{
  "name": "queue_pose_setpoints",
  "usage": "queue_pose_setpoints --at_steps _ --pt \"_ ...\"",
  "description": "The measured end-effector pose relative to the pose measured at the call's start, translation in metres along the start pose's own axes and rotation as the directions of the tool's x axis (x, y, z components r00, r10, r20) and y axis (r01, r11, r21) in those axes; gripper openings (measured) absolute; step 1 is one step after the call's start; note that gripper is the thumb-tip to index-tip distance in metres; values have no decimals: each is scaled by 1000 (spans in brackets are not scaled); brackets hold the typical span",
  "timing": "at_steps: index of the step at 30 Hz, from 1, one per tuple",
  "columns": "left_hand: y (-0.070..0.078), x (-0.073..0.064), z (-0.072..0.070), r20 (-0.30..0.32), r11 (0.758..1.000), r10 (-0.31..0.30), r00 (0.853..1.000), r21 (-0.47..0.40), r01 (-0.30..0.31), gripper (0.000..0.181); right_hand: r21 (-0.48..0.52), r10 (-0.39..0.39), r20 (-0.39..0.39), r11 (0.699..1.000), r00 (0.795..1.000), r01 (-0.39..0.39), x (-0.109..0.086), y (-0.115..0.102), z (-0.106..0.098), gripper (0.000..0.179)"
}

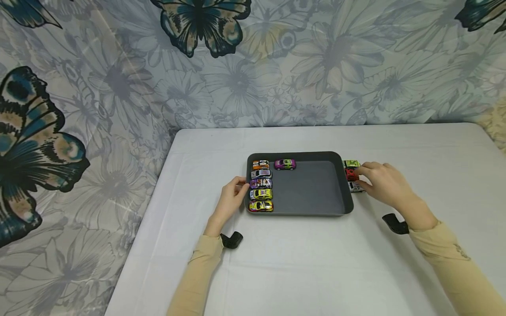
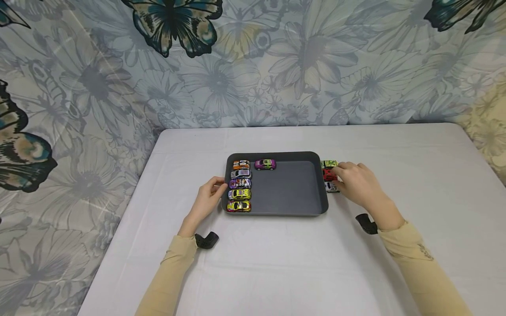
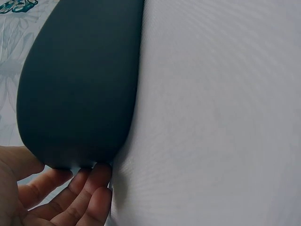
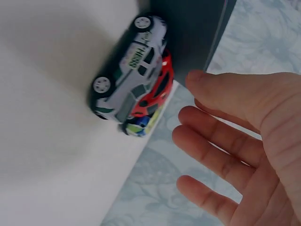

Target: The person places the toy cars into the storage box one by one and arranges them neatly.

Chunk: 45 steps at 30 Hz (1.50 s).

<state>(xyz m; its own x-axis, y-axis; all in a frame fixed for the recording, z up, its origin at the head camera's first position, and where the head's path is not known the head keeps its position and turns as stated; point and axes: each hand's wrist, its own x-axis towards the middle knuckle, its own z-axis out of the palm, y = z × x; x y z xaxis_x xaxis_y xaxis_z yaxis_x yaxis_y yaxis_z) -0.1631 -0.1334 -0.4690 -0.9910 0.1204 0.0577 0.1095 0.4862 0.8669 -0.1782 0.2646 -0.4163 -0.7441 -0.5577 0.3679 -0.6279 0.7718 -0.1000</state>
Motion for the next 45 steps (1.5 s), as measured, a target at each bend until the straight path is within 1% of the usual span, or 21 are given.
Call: queue_pose_setpoints --at_steps 7,12,16,21,32,37,45 --pt "-1 0 0 -1 1000 11 1000 1 -11 24 12 10 21 1000 1000 -10 -7 0 4 26" --pt "-1 0 1 -3 1000 14 1000 1 -14 24 18 4 29 1000 1000 -4 -10 1 6 24" --pt "-1 0 1 -6 1000 23 1000 3 -23 24 25 12 53 1000 999 -13 -13 4 7 24" --pt "-1 0 1 -3 1000 17 1000 -2 -17 24 35 35 82 999 996 -38 -16 7 9 25" --pt "1 0 0 1 1000 11 1000 8 -11 26 75 51 101 995 994 -59 -21 12 13 27" --pt "0 0 0 -3 1000 12 1000 10 -12 25 97 40 91 994 995 -49 -21 14 15 26" --pt "0 0 0 -4 1000 13 1000 15 -13 25 94 9 63 995 998 -15 -20 14 14 27"
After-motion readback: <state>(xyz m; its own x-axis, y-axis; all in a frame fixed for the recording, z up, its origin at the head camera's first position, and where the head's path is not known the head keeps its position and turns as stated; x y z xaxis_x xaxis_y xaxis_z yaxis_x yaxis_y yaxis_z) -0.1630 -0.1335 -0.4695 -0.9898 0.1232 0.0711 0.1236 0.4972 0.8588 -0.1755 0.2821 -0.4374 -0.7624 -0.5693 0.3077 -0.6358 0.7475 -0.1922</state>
